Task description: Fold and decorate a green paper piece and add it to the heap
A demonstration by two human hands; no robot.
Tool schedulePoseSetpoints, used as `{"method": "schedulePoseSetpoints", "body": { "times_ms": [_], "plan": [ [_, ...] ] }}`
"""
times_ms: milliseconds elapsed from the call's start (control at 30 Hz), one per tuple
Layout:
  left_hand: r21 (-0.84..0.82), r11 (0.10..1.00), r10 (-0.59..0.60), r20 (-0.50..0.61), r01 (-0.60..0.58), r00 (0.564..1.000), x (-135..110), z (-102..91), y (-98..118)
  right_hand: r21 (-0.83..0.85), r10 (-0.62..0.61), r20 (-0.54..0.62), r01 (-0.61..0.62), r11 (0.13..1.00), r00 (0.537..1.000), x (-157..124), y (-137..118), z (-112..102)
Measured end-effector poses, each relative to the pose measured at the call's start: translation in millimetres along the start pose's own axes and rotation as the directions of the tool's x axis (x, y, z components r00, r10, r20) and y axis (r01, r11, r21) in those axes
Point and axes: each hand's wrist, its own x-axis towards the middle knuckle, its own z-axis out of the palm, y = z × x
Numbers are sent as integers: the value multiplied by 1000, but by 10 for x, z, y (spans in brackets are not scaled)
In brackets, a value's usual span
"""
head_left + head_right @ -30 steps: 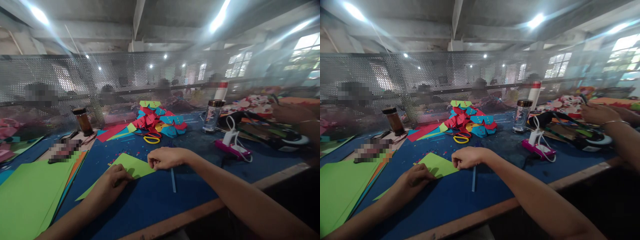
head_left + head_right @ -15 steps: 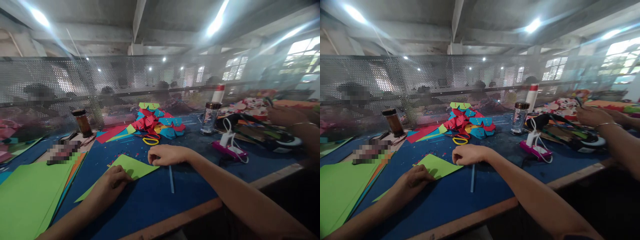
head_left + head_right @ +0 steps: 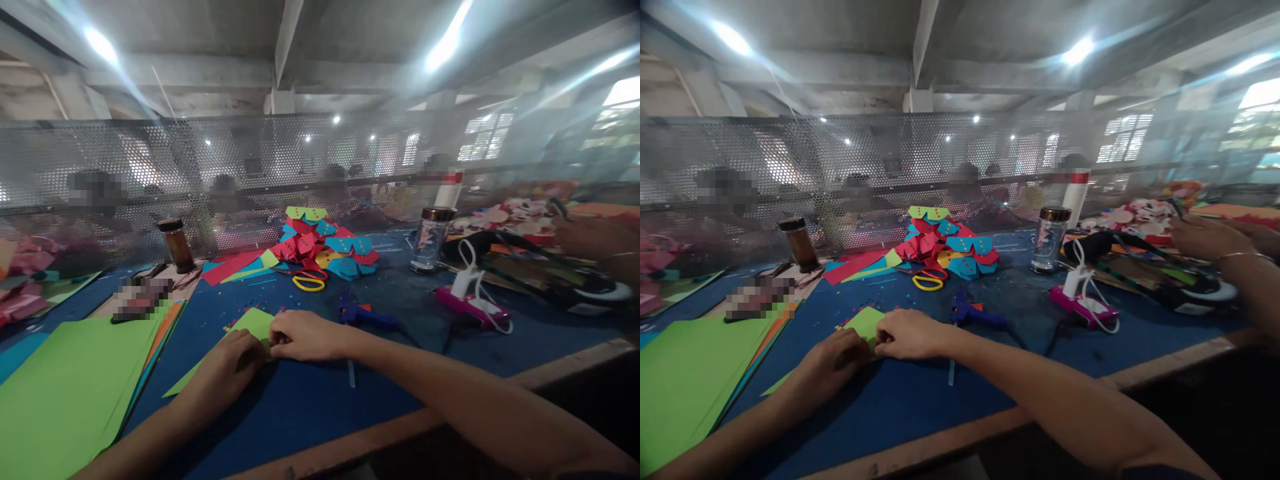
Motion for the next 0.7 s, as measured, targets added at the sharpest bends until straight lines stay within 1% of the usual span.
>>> {"method": "schedulePoseSetpoints", "body": {
  "times_ms": [133, 267, 433, 567, 700],
  "plan": [
    [73, 997, 5, 1, -5, 1000, -22, -5, -36, 3, -17, -55, 18, 1000, 998, -20, 19, 65],
    [143, 990, -20, 7, 19, 1000, -64, -15, -73, 17, -5, -69, 7, 1000, 998, -22, 27, 105],
    [225, 972, -69, 1, 67, 998, -116, -68, -14, 13, -20, -114, 22, 1000, 993, -18, 48, 142],
    [243, 966, -85, -6, 84, 996, -157, -118, 23, 7, -21, -117, 22, 1000, 993, -24, 53, 145],
    [241, 964, -113, -21, 114, 993, -222, -159, -9, 17, -12, -115, 14, 1000, 993, -25, 56, 145]
  ]
}}
